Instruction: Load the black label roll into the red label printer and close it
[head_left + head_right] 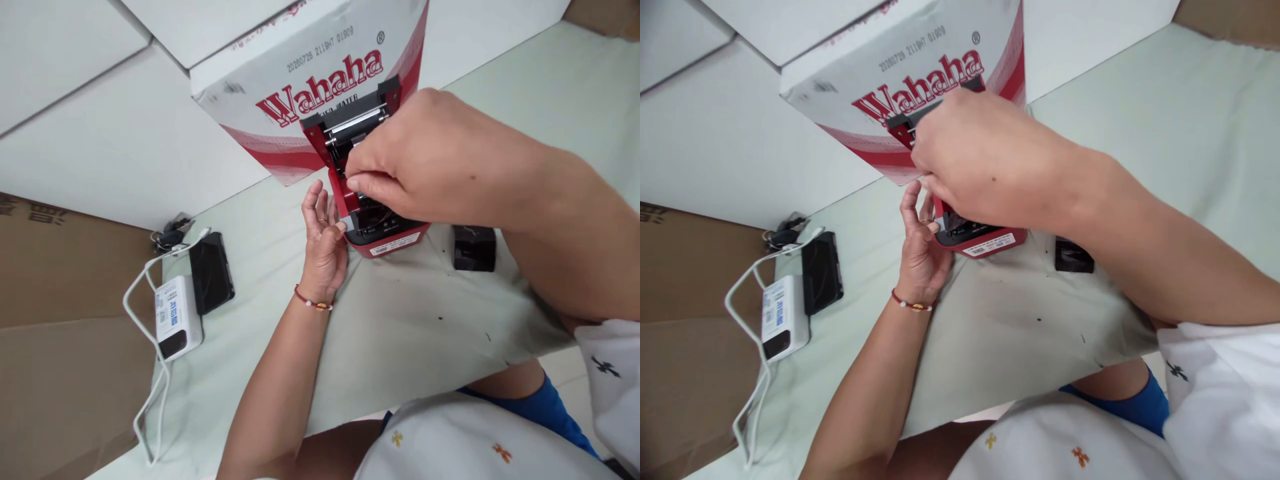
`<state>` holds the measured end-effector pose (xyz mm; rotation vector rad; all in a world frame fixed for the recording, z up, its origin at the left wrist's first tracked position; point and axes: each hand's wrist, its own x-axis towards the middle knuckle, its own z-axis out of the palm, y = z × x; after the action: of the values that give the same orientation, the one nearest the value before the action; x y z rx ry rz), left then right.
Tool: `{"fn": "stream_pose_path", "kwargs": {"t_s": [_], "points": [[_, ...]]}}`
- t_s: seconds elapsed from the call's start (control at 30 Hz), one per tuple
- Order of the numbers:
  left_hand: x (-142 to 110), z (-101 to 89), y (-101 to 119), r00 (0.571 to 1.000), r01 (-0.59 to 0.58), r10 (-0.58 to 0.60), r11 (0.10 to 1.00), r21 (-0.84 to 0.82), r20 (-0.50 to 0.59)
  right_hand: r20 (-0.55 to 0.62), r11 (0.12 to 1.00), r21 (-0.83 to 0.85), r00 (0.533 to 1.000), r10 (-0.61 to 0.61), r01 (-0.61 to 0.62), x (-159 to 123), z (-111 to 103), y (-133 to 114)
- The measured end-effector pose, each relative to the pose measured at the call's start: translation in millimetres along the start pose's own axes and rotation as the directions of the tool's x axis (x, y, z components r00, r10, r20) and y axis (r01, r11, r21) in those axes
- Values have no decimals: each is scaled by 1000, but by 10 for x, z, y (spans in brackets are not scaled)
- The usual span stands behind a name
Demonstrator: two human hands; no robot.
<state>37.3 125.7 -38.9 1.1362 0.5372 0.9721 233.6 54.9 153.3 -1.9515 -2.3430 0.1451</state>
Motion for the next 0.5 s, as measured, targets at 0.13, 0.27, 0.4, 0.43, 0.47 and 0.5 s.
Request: {"fn": "stream_pose_path", "kwargs": {"t_s": [0.13, 0.27, 0.4, 0.43, 0.47, 0.5], "points": [[-14, 30, 28, 1000, 13, -12, 999, -39, 15, 19, 990, 101, 995, 95, -97, 137, 185, 160], [1, 39, 4, 999, 9, -8, 1000, -26, 35, 160, 984, 109, 980, 120, -138, 250, 350, 288], [36, 25, -41, 999, -10, 11, 1000, -29, 38, 244, 990, -23, 959, 142, -141, 357, 379, 236], [44, 23, -54, 999, -16, 17, 999, -35, 36, 259, 988, -46, 953, 156, -149, 388, 372, 209], [50, 23, -66, 999, -22, 24, 999, -40, 35, 276, 986, -72, 947, 164, -150, 418, 364, 181], [55, 26, -77, 999, -27, 28, 999, -44, 32, 300, 982, -104, 937, 180, -156, 448, 358, 154]]}}
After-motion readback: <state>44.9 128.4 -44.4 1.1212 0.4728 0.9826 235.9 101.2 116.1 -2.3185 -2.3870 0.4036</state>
